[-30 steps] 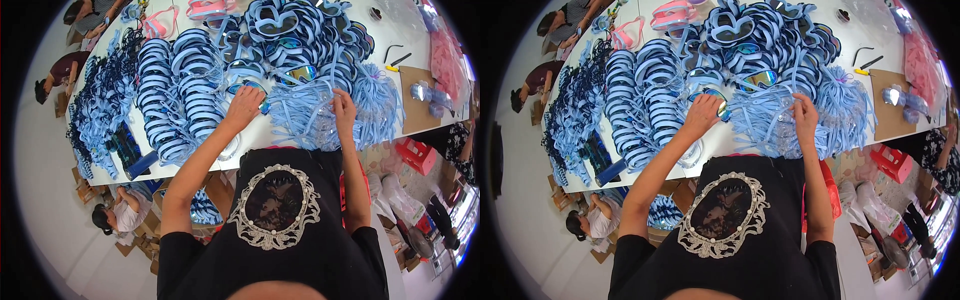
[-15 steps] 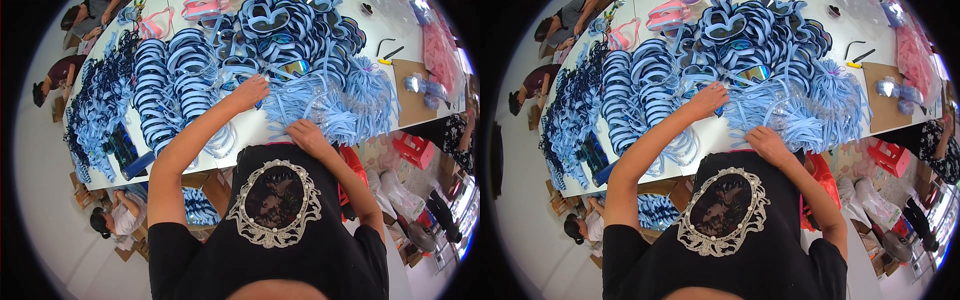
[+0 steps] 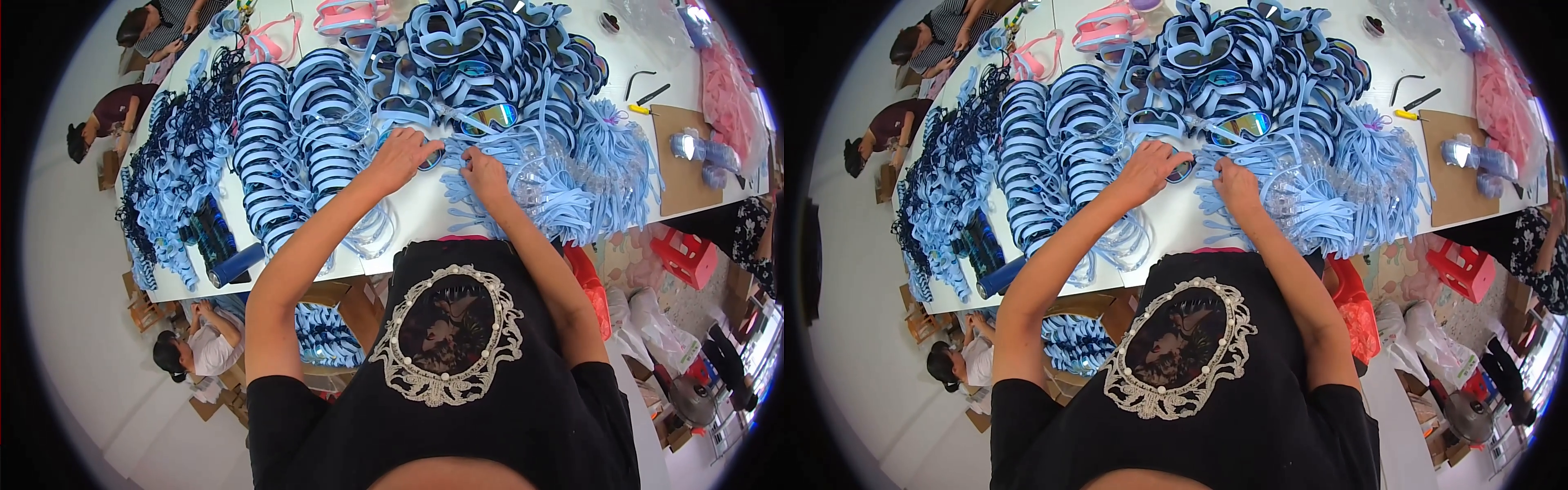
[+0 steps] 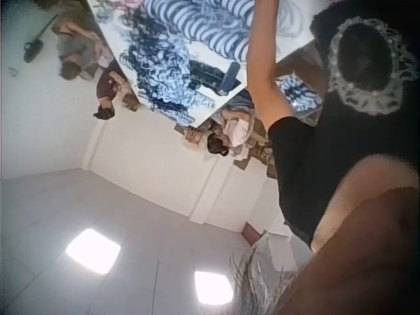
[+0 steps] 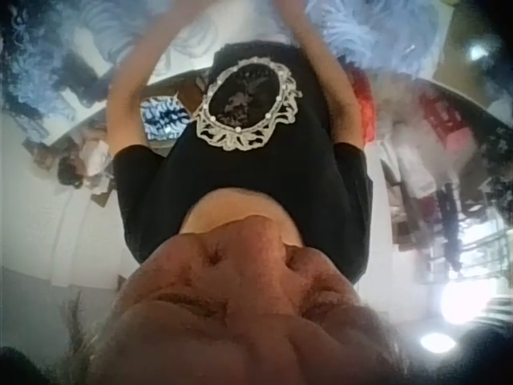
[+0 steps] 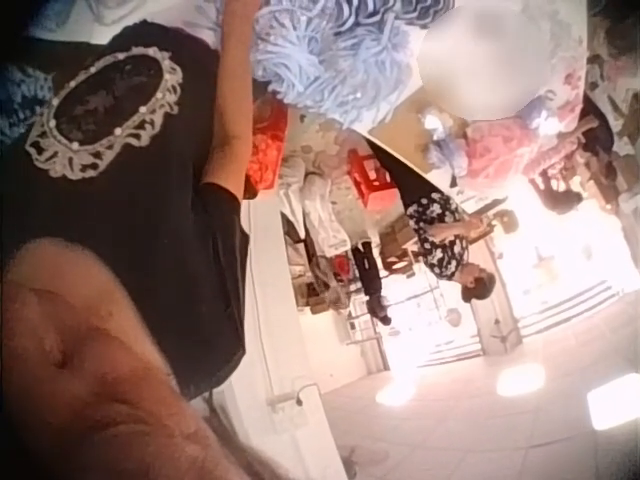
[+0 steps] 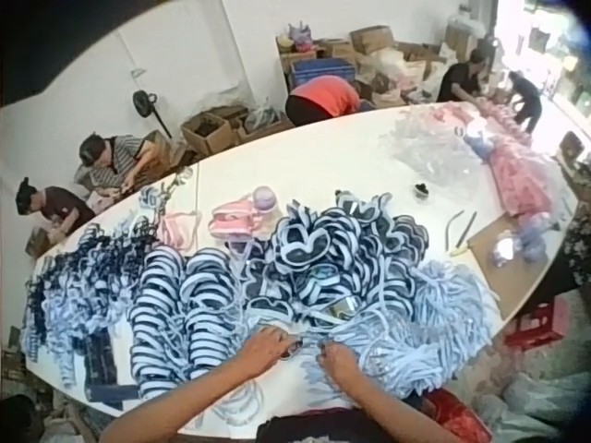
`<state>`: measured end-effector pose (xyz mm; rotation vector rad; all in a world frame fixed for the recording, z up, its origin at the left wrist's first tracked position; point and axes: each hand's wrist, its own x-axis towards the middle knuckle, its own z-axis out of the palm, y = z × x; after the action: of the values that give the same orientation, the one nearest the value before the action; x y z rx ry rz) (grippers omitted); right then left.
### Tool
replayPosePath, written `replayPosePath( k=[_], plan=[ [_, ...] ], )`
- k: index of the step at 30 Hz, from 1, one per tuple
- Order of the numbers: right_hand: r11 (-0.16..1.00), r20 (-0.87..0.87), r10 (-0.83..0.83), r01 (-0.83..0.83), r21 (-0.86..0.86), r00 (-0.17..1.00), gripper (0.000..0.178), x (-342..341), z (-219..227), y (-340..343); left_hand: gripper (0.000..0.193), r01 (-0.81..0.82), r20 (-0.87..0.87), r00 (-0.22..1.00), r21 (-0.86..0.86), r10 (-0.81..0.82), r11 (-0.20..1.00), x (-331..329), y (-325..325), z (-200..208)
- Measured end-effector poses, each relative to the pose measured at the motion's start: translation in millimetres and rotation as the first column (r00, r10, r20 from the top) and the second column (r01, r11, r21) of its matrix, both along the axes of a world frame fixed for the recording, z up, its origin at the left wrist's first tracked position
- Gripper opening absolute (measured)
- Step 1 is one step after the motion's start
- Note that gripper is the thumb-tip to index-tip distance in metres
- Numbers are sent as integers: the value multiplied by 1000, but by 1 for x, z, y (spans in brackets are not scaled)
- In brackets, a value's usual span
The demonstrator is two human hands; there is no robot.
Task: The person assembles small blue plastic bands, white fringe material, and plastic components by hand into toy parts or headbands.
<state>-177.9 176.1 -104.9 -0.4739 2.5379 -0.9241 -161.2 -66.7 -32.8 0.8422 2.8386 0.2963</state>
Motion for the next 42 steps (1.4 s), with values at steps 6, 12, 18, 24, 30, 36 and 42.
replayPosePath(
  k=[6, 12, 18, 24, 30, 36, 42],
  plan=[
    [871, 412, -112, 289, -397, 904, 30, 16, 10, 23, 72, -340, 190, 937, 308, 293, 889, 12, 7, 38],
    [650, 598, 28, 440, -619, 801, 19, 23, 48, 44, 80, -744, 677, 657, 515, 331, 425, 48, 41, 52],
    [579, 638, -19, 529, -621, 770, 9, 33, 85, 30, 85, -725, 673, 679, 556, 293, 406, 77, 87, 48],
    [605, 610, -63, 516, -607, 790, 10, 41, 68, 39, 78, -713, 661, 701, 628, 269, 312, 86, 103, 46],
    [746, 578, -116, 455, -486, 808, 7, 51, 74, 43, 44, -781, 733, 619, 613, 282, 122, 99, 101, 20],
    [918, -173, -82, 7, -396, 981, 26, 40, 101, 52, 35, -688, 581, 719, 515, 381, 511, 89, 84, 18],
    [910, -494, 197, -345, -229, 847, 39, 29, 103, 58, 35, -900, 923, 359, 381, -136, 210, 84, 80, 9]
  ],
)
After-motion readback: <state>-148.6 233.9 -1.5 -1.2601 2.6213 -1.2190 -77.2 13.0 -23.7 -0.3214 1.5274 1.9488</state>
